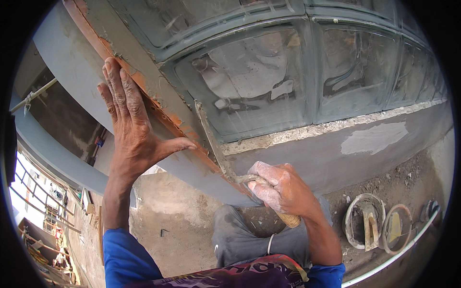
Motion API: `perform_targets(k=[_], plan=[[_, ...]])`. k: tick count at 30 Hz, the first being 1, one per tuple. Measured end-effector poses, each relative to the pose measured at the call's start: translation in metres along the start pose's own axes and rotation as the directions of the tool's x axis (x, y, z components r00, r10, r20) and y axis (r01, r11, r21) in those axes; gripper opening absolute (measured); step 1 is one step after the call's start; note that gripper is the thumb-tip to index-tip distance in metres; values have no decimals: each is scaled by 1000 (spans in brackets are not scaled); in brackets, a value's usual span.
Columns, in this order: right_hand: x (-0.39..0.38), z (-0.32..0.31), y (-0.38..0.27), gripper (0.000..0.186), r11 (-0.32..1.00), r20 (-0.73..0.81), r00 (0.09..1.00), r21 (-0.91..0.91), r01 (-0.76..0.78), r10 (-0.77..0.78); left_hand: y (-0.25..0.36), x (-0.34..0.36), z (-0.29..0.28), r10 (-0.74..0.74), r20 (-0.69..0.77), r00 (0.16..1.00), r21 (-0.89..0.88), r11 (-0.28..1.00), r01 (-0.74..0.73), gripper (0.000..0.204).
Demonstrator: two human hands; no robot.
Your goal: The person applies plaster to a wall corner using a trowel while holding a guide board in place, then smooths the area with a sponge.
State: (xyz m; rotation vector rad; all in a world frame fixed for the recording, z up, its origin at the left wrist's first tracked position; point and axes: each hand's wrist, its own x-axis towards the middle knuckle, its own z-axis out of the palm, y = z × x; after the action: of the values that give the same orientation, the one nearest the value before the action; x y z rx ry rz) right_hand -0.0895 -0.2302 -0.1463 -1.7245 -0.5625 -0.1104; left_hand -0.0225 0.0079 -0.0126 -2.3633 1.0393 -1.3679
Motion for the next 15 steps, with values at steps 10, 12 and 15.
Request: perform_targets(k=[10, 12, 15], plan=[[0, 3, -20, 14, 959, 75, 959, -48, 278, -274, -4, -5, 3, 26, -30, 999, -97, 995, -29, 142], [5, -2, -31, 16, 983, 27, 983, -35, 182, -181, -5, -5, 5, 13, -22, 1000, -108, 994, -15, 142], [20, -5, -15, 17, 999, -7, 999, -33, 35, -35, -3, -2, 4, 5, -1, 1000, -137, 991, -6, 141]])
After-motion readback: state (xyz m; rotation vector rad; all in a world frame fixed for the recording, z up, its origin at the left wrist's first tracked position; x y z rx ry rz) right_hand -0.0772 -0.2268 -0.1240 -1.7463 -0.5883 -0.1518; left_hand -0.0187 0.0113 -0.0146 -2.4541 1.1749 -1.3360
